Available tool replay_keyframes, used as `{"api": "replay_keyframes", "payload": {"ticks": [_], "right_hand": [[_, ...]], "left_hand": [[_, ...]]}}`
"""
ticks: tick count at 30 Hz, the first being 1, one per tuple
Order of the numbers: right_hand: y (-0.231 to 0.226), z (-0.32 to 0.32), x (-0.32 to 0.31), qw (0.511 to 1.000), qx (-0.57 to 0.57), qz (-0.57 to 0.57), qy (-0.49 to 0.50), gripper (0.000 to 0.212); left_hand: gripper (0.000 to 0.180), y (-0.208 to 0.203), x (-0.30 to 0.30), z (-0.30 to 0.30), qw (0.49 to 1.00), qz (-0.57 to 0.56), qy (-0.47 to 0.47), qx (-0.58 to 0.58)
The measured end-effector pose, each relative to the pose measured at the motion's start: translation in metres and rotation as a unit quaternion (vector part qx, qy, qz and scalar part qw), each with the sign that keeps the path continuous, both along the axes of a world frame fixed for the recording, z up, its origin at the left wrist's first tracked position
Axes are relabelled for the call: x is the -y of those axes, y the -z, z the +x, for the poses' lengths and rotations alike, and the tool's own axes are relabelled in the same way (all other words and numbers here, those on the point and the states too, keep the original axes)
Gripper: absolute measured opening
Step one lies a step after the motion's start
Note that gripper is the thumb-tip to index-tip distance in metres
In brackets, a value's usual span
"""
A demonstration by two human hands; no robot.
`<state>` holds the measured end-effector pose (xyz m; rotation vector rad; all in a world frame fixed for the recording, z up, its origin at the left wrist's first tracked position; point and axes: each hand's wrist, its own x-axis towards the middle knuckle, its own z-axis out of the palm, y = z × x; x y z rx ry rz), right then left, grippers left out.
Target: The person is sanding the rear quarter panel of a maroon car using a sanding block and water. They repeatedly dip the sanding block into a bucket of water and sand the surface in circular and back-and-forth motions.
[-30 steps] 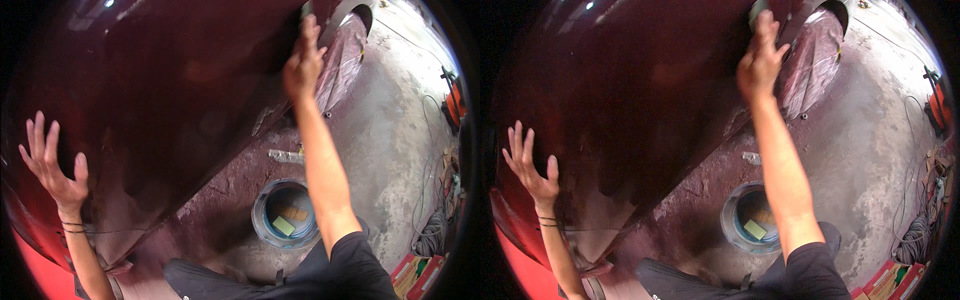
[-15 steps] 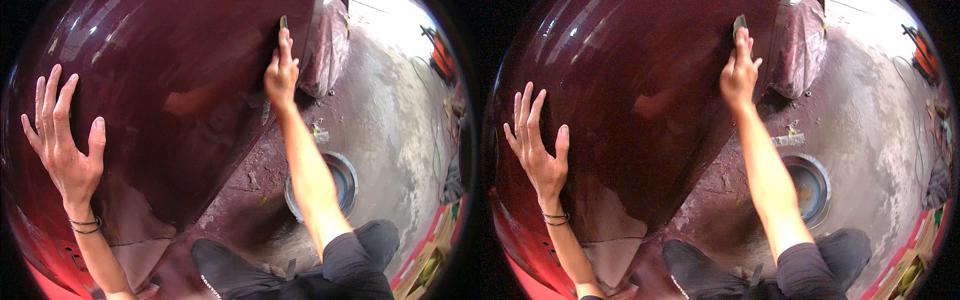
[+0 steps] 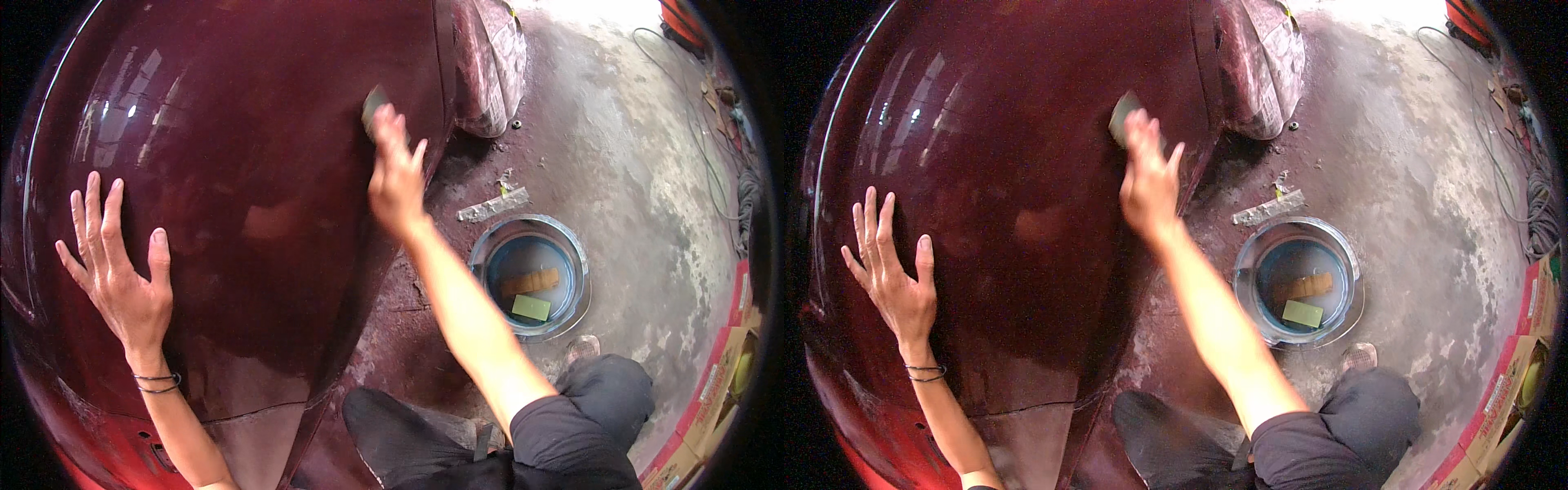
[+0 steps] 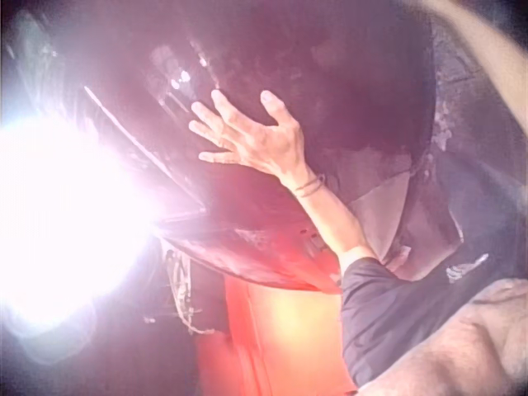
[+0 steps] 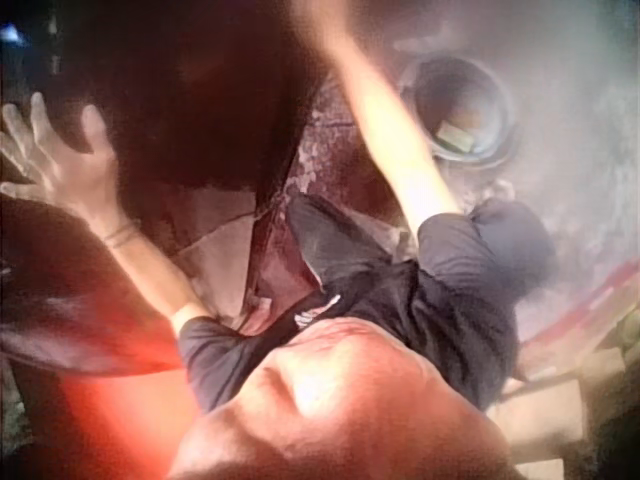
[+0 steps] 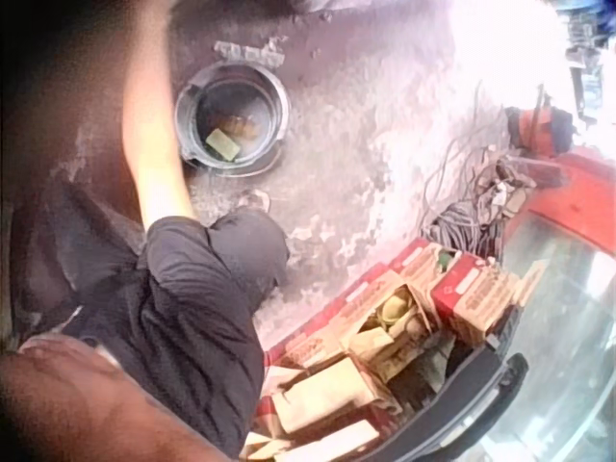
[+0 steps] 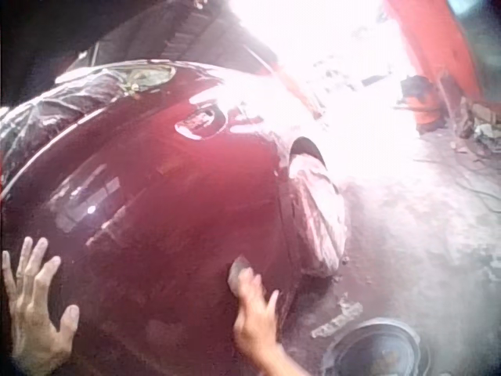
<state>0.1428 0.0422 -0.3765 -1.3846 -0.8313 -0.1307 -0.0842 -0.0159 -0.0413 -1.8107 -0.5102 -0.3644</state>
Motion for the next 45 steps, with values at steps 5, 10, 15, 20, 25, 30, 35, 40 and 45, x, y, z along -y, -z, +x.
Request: {"api": "replay_keyframes", "payload": {"ticks": [5,10,15,20,25,30,35,40,45], "right_hand": [[0.003,0.044,-0.017,0.997,-0.068,0.018,0.004,0.071],[0.05,-0.108,0.041,0.968,-0.202,0.061,-0.134,0.075],[0.041,0.039,-0.022,0.987,-0.137,0.071,-0.038,0.068],[0.028,0.065,-0.038,0.983,-0.163,0.078,-0.038,0.065],[0.065,-0.039,0.004,0.98,-0.167,0.057,-0.086,0.08],[0.029,0.095,-0.041,0.987,-0.141,0.072,-0.007,0.072],[0.025,0.131,-0.054,0.991,-0.086,0.1,0.004,0.066],[0.117,0.069,-0.049,0.943,-0.328,0.012,-0.056,0.068],[0.026,0.12,-0.05,0.975,-0.167,0.143,-0.017,0.062]], "left_hand": [[0.063,0.001,-0.005,0.001,1.0,0.001,0.012,-0.014],[0.064,-0.003,0.001,0.002,0.999,-0.015,-0.001,-0.031],[0.067,-0.001,0.009,0.015,0.995,-0.054,-0.006,-0.078],[0.066,-0.004,0.01,0.007,0.993,-0.062,-0.021,-0.1],[0.065,-0.006,0.01,0.016,0.993,-0.056,-0.018,-0.102],[0.064,-0.005,0.01,0.021,0.993,-0.056,-0.017,-0.1],[0.063,-0.002,0.012,0.015,0.994,-0.062,-0.022,-0.091],[0.064,-0.003,0.012,0.022,0.993,-0.069,-0.019,-0.095],[0.063,-0.001,0.012,0.024,0.993,-0.072,-0.024,-0.086]]}}
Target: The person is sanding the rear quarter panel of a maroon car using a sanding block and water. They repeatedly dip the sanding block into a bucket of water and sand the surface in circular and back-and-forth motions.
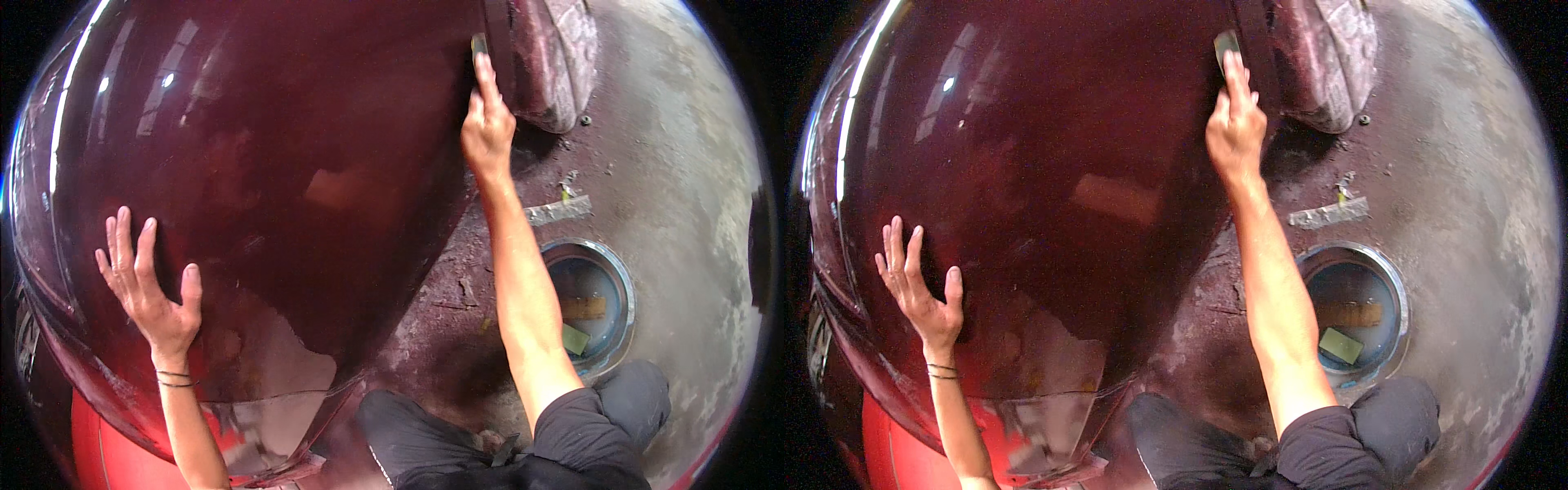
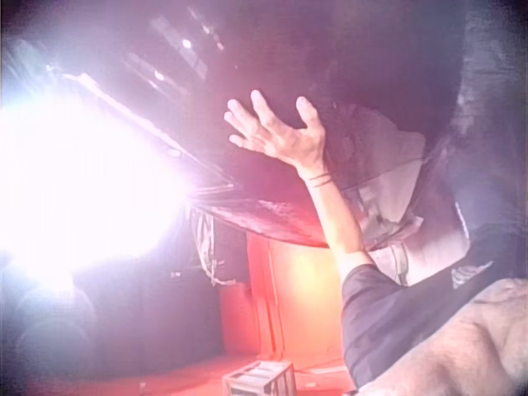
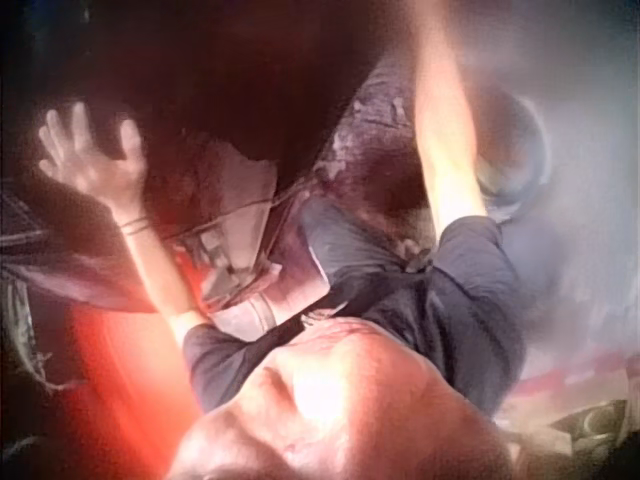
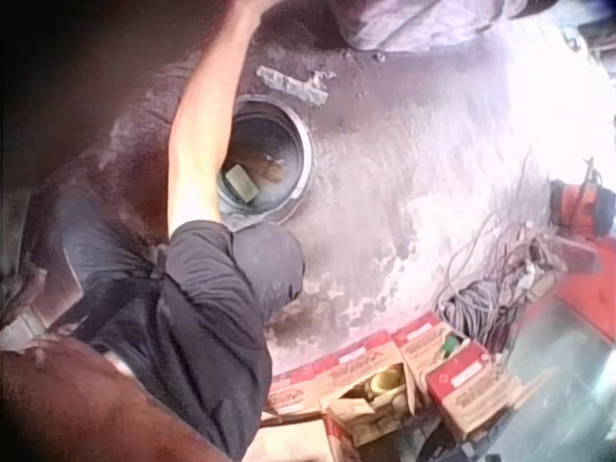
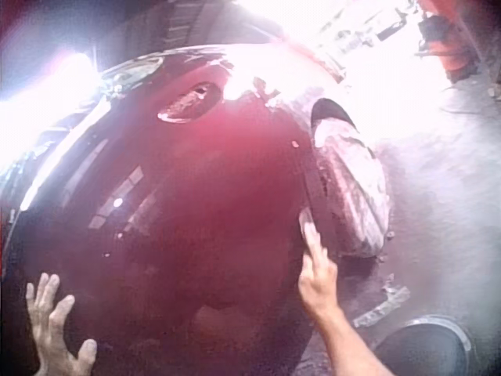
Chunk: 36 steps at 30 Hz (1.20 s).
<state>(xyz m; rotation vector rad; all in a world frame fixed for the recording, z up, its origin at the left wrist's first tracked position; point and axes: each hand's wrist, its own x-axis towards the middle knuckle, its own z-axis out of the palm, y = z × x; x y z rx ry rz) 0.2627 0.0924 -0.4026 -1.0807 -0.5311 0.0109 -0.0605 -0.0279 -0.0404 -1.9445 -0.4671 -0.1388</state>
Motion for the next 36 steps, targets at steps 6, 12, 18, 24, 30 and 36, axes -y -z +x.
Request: {"api": "replay_keyframes", "payload": {"ticks": [6,12,18,24,30,36], "right_hand": [[0.046,-0.009,-0.008,0.999,-0.042,-0.028,0.019,0.056],[0.03,-0.153,0.051,0.993,-0.07,-0.023,-0.094,0.061],[0.036,-0.156,0.044,0.986,-0.078,0.097,-0.107,0.06],[0.044,-0.054,0.002,0.997,-0.064,-0.022,-0.039,0.056],[0.043,-0.257,0.105,0.981,-0.056,-0.035,-0.182,0.061],[0.046,-0.073,0.021,0.998,-0.032,-0.011,-0.055,0.053]], "left_hand": [[0.058,0.005,-0.011,0.005,1.0,-0.004,0.015,0.015],[0.056,0.003,-0.003,-0.009,1.0,0.006,-0.012,0.017],[0.059,0.003,-0.002,-0.004,0.999,0.009,0.008,0.042],[0.061,0.001,-0.003,-0.002,0.999,0.021,0.001,0.041],[0.063,-0.003,-0.005,0.001,0.998,0.016,0.002,0.056],[0.062,0.002,-0.002,-0.006,0.997,0.009,0.005,0.073]]}}
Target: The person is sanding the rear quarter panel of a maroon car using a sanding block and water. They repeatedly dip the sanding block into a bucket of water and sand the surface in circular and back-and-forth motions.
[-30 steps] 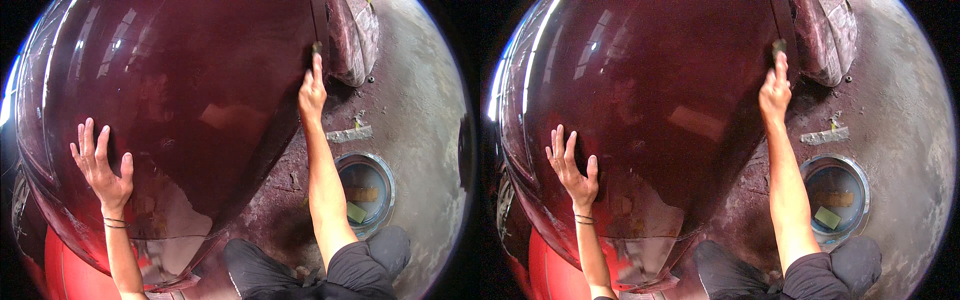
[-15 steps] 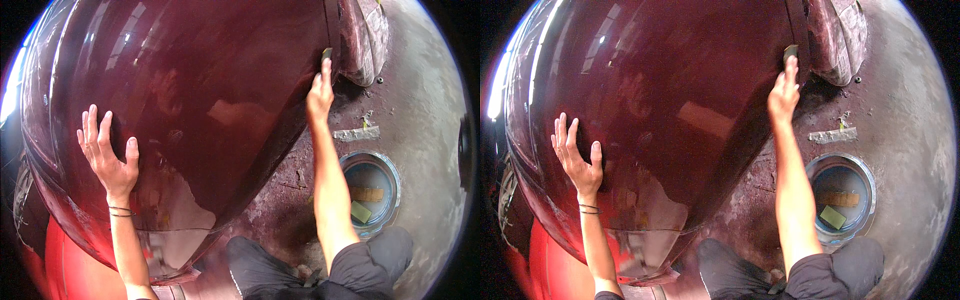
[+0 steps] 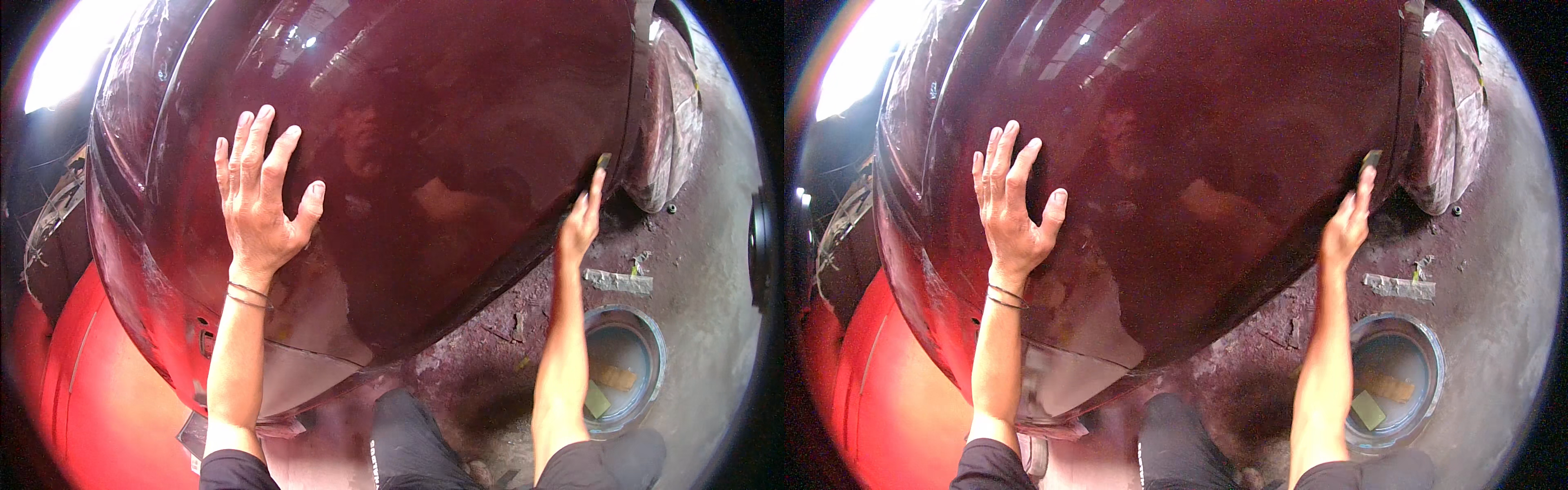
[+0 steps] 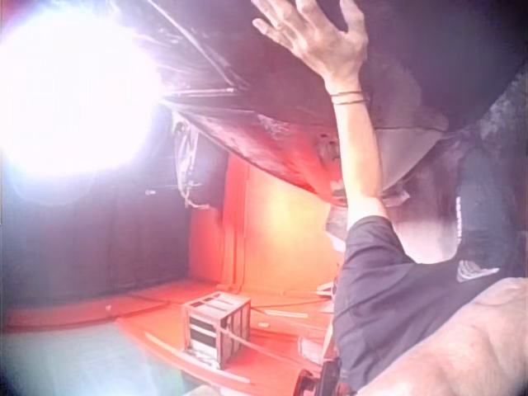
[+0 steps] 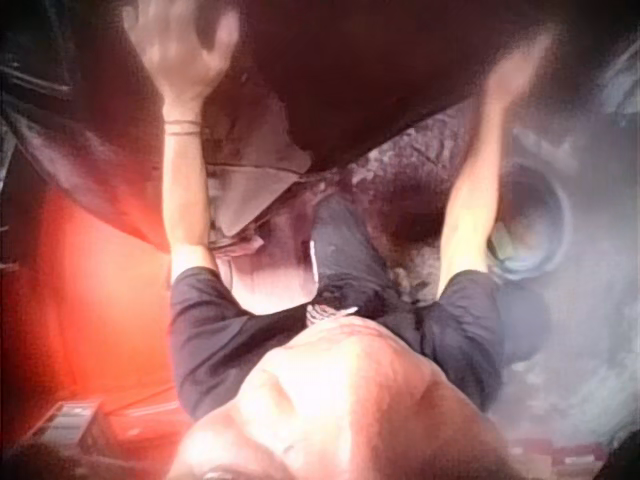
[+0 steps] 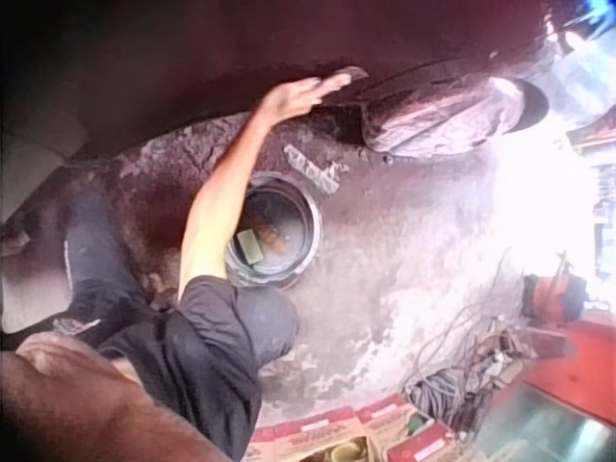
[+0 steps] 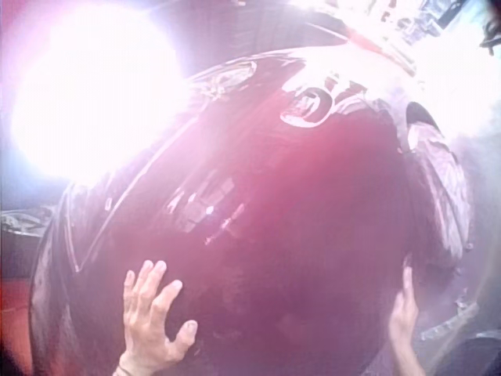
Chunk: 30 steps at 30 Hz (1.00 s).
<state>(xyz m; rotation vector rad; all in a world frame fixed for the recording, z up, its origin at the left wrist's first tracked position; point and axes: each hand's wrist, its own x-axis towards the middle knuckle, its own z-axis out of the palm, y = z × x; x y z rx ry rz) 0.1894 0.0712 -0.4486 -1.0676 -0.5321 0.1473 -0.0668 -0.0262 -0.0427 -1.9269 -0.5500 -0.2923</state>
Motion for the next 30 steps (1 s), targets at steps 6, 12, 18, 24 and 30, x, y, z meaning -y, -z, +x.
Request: {"api": "replay_keyframes", "payload": {"ticks": [6,12,18,24,30], "right_hand": [[-0.005,-0.118,0.05,0.998,-0.008,-0.007,-0.066,0.058],[-0.001,-0.106,0.043,0.998,-0.019,-0.005,-0.063,0.06],[0.013,-0.005,-0.01,0.999,-0.036,-0.022,0.014,0.053],[0.006,-0.204,0.089,0.975,-0.11,-0.025,-0.193,0.068],[-0.004,0.029,-0.015,0.996,-0.061,-0.067,-0.023,0.059]], "left_hand": [[0.062,-0.003,0.002,0.001,1.0,0.005,-0.007,-0.01],[0.061,0.0,-0.004,0.001,1.0,0.006,0.007,-0.011],[0.06,0.003,-0.006,0.009,1.0,0.01,0.012,-0.017],[0.06,-0.005,0.007,0.001,0.999,0.019,0.006,-0.05],[0.057,0.002,-0.007,0.007,0.998,0.022,0.026,-0.049]]}}
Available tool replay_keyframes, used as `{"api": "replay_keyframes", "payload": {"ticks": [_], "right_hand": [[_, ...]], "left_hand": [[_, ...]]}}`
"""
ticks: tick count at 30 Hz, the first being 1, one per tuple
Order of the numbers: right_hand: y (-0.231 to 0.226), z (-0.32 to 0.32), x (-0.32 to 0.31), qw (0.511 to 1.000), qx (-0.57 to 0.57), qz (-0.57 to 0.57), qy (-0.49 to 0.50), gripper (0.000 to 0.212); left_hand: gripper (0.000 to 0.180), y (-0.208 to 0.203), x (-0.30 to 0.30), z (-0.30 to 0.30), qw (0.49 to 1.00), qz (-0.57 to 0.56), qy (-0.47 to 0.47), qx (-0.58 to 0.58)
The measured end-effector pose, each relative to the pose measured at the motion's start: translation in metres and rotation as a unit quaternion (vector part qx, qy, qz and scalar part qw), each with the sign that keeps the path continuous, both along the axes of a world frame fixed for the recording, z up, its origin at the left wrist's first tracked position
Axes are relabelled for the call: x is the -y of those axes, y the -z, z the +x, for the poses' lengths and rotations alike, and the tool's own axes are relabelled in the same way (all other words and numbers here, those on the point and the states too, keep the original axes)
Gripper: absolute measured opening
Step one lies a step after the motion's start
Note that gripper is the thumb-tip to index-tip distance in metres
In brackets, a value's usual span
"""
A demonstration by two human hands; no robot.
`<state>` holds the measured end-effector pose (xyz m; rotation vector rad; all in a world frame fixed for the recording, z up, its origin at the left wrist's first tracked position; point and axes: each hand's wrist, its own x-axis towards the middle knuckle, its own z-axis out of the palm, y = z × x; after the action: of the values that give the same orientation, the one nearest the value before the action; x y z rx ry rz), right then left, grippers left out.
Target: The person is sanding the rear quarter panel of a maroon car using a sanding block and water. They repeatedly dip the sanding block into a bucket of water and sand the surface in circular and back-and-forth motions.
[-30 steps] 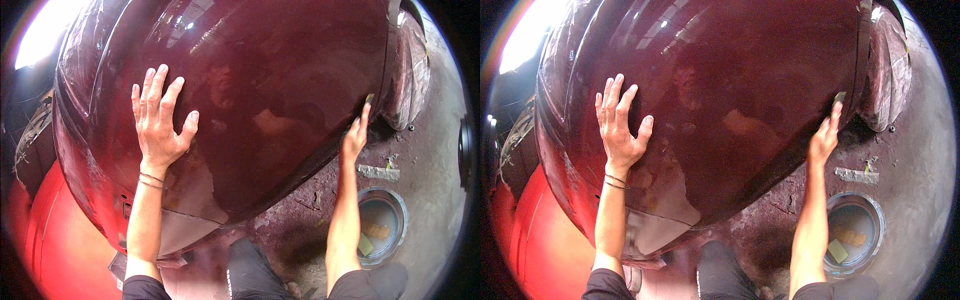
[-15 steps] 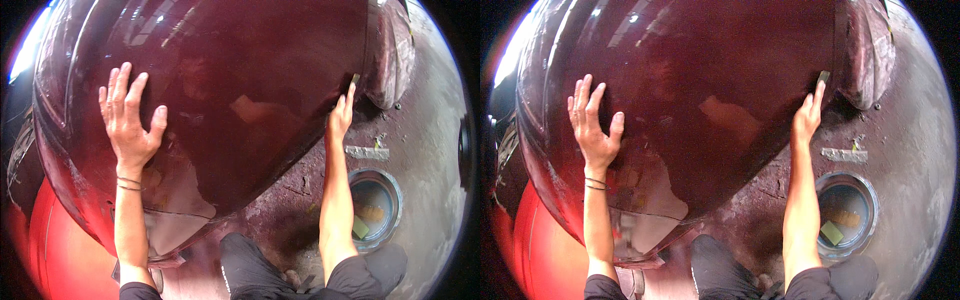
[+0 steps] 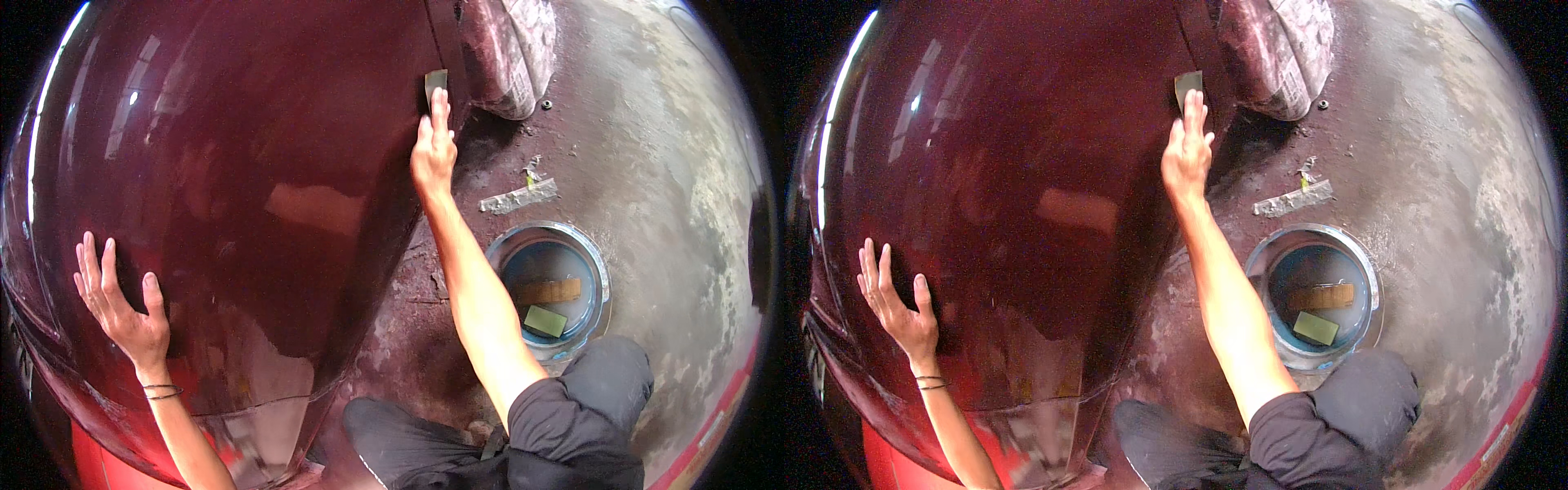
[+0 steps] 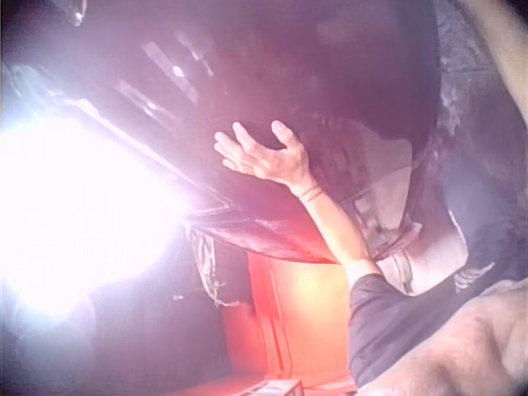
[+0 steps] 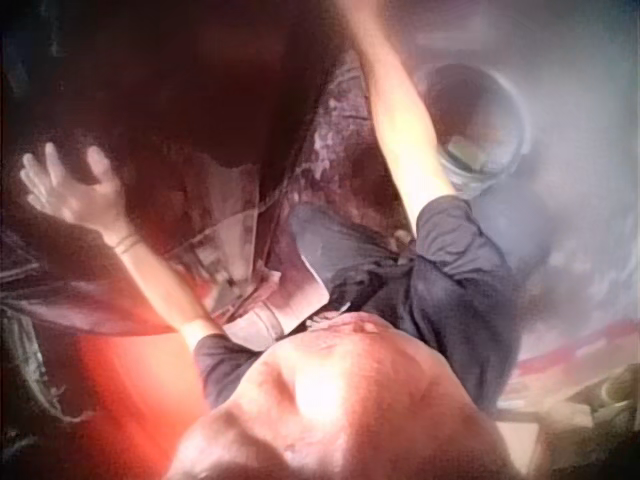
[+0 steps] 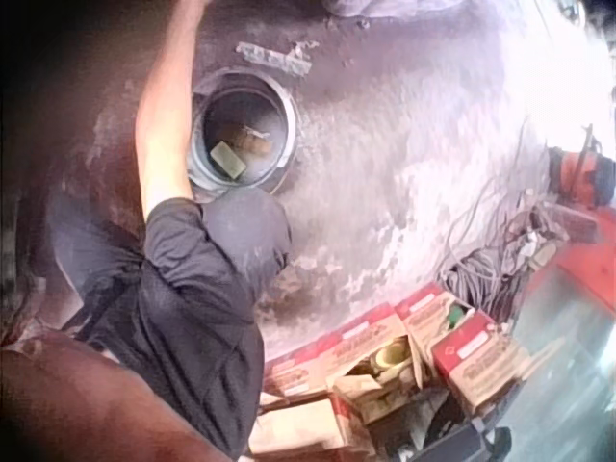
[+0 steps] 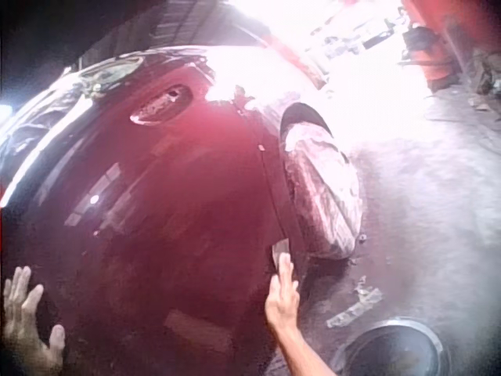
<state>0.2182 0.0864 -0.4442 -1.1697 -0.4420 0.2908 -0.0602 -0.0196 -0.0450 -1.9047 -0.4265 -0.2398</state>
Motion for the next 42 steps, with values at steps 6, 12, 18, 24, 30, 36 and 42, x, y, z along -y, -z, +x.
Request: {"api": "replay_keyframes", "payload": {"ticks": [6,12,18,24,30,36,42], "right_hand": [[0.011,-0.112,0.04,0.998,0.017,0.027,-0.05,0.066],[-0.05,0.043,-0.023,0.995,0.08,-0.014,0.064,0.06],[-0.046,0.079,-0.031,0.998,0.014,-0.022,0.063,0.057],[0.008,0.077,-0.039,0.996,-0.065,-0.005,0.055,0.054],[-0.059,0.101,-0.029,0.996,0.017,0.024,0.085,0.052],[0.059,0.056,-0.039,0.982,-0.188,-0.014,-0.002,0.051],[-0.008,0.106,-0.043,0.991,-0.116,0.058,0.028,0.053]], "left_hand": [[0.057,-0.003,0.001,-0.002,1.0,0.007,-0.014,-0.006],[0.059,0.002,0.002,0.0,1.0,0.007,-0.022,-0.012],[0.061,-0.003,0.004,-0.005,0.999,0.013,-0.033,-0.013],[0.061,-0.002,0.002,0.002,0.999,0.011,-0.032,-0.019],[0.062,-0.003,0.006,-0.003,0.999,0.007,-0.033,-0.021],[0.062,-0.002,0.004,-0.002,0.999,-0.001,-0.038,-0.026],[0.061,-0.006,0.005,0.003,0.999,0.004,-0.029,-0.02]]}}
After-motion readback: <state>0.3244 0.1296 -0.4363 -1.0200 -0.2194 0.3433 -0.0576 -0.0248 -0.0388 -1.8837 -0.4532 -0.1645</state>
